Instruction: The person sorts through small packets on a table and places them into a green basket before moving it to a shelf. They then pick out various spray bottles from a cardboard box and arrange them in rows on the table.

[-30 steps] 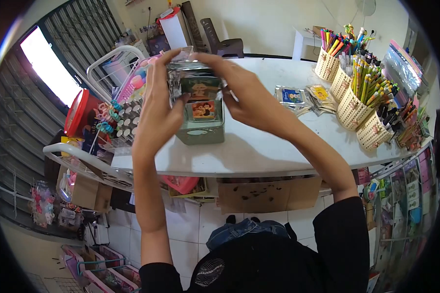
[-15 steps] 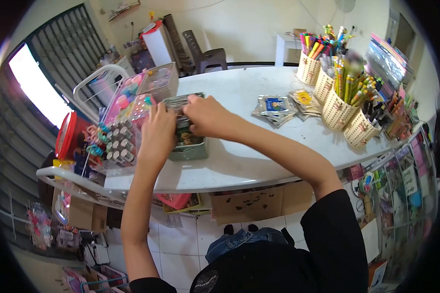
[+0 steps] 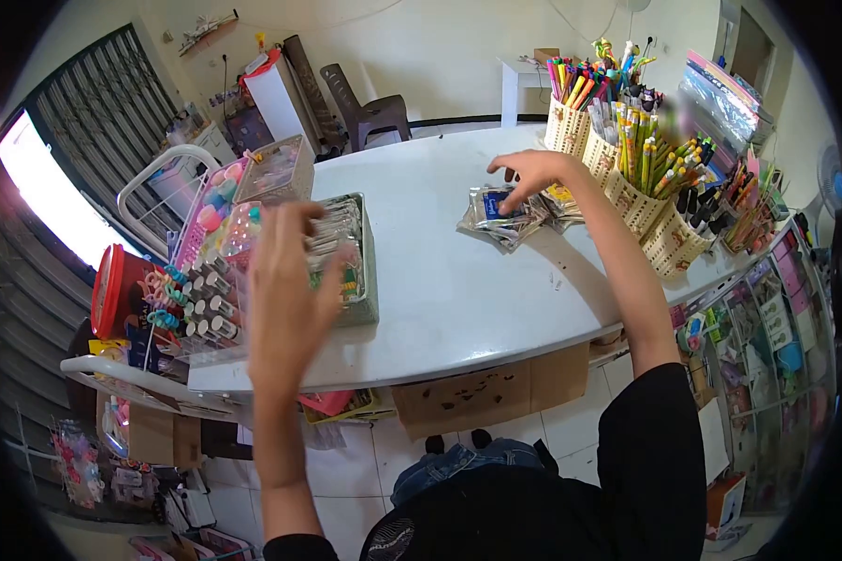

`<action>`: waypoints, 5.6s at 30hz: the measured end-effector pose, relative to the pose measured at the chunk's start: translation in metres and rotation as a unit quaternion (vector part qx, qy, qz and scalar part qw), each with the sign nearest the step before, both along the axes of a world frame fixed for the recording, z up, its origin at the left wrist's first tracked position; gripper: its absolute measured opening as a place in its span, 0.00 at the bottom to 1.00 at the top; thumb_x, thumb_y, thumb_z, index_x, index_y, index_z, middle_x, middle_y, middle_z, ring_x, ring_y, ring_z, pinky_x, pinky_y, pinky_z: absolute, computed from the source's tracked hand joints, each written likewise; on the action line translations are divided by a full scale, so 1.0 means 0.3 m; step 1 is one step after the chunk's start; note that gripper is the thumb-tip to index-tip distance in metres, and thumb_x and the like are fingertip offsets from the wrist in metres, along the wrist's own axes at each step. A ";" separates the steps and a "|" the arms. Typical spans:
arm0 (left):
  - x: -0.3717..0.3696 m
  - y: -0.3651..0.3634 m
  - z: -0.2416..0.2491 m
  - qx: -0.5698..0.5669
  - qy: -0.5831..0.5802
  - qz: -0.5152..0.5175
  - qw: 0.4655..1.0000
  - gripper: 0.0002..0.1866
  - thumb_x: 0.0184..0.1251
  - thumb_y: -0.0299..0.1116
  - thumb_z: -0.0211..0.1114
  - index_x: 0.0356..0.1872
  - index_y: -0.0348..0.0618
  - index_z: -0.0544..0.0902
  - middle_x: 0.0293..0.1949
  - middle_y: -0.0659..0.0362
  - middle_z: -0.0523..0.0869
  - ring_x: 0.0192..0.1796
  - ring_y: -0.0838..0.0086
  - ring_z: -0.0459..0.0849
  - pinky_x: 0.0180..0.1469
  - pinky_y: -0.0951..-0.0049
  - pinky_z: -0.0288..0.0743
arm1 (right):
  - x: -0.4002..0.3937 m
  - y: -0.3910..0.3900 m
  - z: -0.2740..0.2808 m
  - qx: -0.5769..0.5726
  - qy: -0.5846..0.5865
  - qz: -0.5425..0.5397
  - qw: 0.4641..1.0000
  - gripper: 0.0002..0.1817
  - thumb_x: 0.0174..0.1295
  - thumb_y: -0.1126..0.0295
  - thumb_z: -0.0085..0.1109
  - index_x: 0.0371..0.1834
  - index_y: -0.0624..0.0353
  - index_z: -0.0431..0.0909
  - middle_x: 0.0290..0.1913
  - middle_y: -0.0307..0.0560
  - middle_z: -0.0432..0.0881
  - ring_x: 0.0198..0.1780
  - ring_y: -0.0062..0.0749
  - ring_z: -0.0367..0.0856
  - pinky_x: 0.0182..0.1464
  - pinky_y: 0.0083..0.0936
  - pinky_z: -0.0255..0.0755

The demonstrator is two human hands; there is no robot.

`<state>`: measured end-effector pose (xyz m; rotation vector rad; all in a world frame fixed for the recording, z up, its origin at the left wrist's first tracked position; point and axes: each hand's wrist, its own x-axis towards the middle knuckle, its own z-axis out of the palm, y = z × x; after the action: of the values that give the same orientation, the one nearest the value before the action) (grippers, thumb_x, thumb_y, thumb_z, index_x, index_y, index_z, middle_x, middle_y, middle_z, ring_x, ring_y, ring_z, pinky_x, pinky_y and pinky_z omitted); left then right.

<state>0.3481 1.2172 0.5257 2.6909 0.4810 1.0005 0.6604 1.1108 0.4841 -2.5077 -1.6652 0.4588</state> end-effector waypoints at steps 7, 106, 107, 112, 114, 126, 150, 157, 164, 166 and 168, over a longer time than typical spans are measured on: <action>0.242 -0.170 -0.204 -0.589 0.034 -0.297 0.750 0.36 0.54 0.33 0.57 0.58 0.33 0.45 0.50 0.45 0.63 0.51 0.66 0.68 0.53 0.68 0.64 | -0.079 0.005 -0.046 -0.057 -0.082 -0.112 0.989 0.43 0.30 0.34 0.56 0.42 0.60 0.67 0.40 0.54 0.75 0.45 0.43 0.72 0.46 0.30 0.64; 0.102 0.263 -0.085 0.076 0.270 -0.037 0.959 0.55 0.08 0.32 0.73 0.55 0.49 0.58 0.48 0.49 0.64 0.54 0.53 0.60 0.55 0.61 0.60 | -0.405 0.195 0.002 0.474 -0.029 0.172 0.863 0.15 0.48 0.63 0.53 0.34 0.63 0.68 0.37 0.56 0.69 0.42 0.47 0.68 0.44 0.35 0.63; 0.106 0.255 -0.080 0.065 0.271 -0.028 0.960 0.55 0.08 0.31 0.73 0.55 0.47 0.58 0.47 0.49 0.65 0.53 0.53 0.61 0.55 0.62 0.59 | -0.314 0.142 0.001 0.457 -0.082 0.161 0.871 0.12 0.49 0.65 0.52 0.32 0.62 0.68 0.35 0.55 0.69 0.40 0.47 0.68 0.42 0.36 0.63; 0.117 0.258 -0.109 0.092 0.257 0.014 0.962 0.54 0.10 0.28 0.72 0.55 0.47 0.59 0.46 0.50 0.67 0.51 0.54 0.64 0.53 0.62 0.61 | -0.098 -0.129 -0.084 0.091 -0.214 -0.203 0.951 0.34 0.42 0.46 0.54 0.46 0.64 0.65 0.42 0.60 0.71 0.50 0.47 0.67 0.48 0.43 0.61; 0.121 0.245 -0.099 0.085 0.264 0.033 0.960 0.53 0.11 0.28 0.72 0.55 0.48 0.59 0.46 0.50 0.67 0.51 0.54 0.65 0.53 0.62 0.62 | -0.068 -0.139 -0.117 0.075 -0.246 -0.238 0.937 0.39 0.37 0.42 0.57 0.46 0.63 0.66 0.44 0.59 0.72 0.51 0.46 0.67 0.49 0.48 0.60; 0.105 0.245 -0.097 0.066 0.232 -0.002 0.971 0.53 0.11 0.29 0.72 0.56 0.45 0.59 0.49 0.50 0.67 0.52 0.55 0.65 0.56 0.65 0.60 | -0.093 -0.162 -0.076 -0.001 -0.111 -0.205 0.973 0.39 0.34 0.37 0.55 0.46 0.55 0.69 0.42 0.56 0.73 0.48 0.43 0.70 0.48 0.34 0.65; 0.104 0.268 -0.129 0.052 0.222 -0.008 0.974 0.54 0.14 0.30 0.69 0.58 0.47 0.56 0.54 0.47 0.61 0.57 0.53 0.58 0.60 0.63 0.53 | -0.314 -0.169 0.044 0.201 -0.036 -0.024 0.979 0.37 0.27 0.72 0.64 0.48 0.54 0.61 0.29 0.53 0.76 0.32 0.42 0.75 0.33 0.30 0.69; 0.074 0.235 -0.093 0.054 0.265 0.019 0.963 0.52 0.19 0.28 0.70 0.59 0.51 0.54 0.58 0.46 0.56 0.61 0.52 0.52 0.60 0.61 0.51 | -0.271 -0.148 -0.009 0.108 -0.022 0.049 0.993 0.29 0.28 0.72 0.64 0.42 0.58 0.68 0.31 0.50 0.77 0.34 0.40 0.76 0.35 0.30 0.70; -0.021 0.115 -0.030 0.077 0.025 -0.042 0.996 0.36 0.35 0.19 0.60 0.54 0.43 0.61 0.53 0.48 0.63 0.57 0.57 0.61 0.55 0.61 0.59 | -0.338 -0.169 -0.034 0.366 0.398 -0.005 0.841 0.19 0.36 0.76 0.66 0.35 0.59 0.71 0.30 0.37 0.76 0.36 0.17 0.73 0.41 0.16 0.67; -0.002 -0.047 -0.057 -0.117 -0.081 -0.202 0.969 0.33 0.39 0.18 0.57 0.54 0.40 0.61 0.53 0.49 0.64 0.55 0.60 0.66 0.53 0.65 0.62 | -0.357 -0.162 -0.080 0.353 0.440 -0.010 0.826 0.20 0.37 0.75 0.66 0.36 0.59 0.70 0.31 0.40 0.78 0.35 0.18 0.74 0.43 0.15 0.66; 0.079 -0.150 -0.130 -0.140 -0.131 -0.255 0.948 0.35 0.41 0.19 0.57 0.56 0.37 0.55 0.52 0.48 0.65 0.52 0.62 0.69 0.51 0.66 0.64 | -0.360 -0.157 -0.113 0.328 0.464 -0.006 0.823 0.21 0.37 0.75 0.66 0.37 0.59 0.70 0.32 0.40 0.77 0.36 0.19 0.74 0.43 0.16 0.66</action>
<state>0.3716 1.1722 0.4866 2.2096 -0.1196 1.0158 0.5523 1.0636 0.4501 -1.3993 -1.1107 0.7672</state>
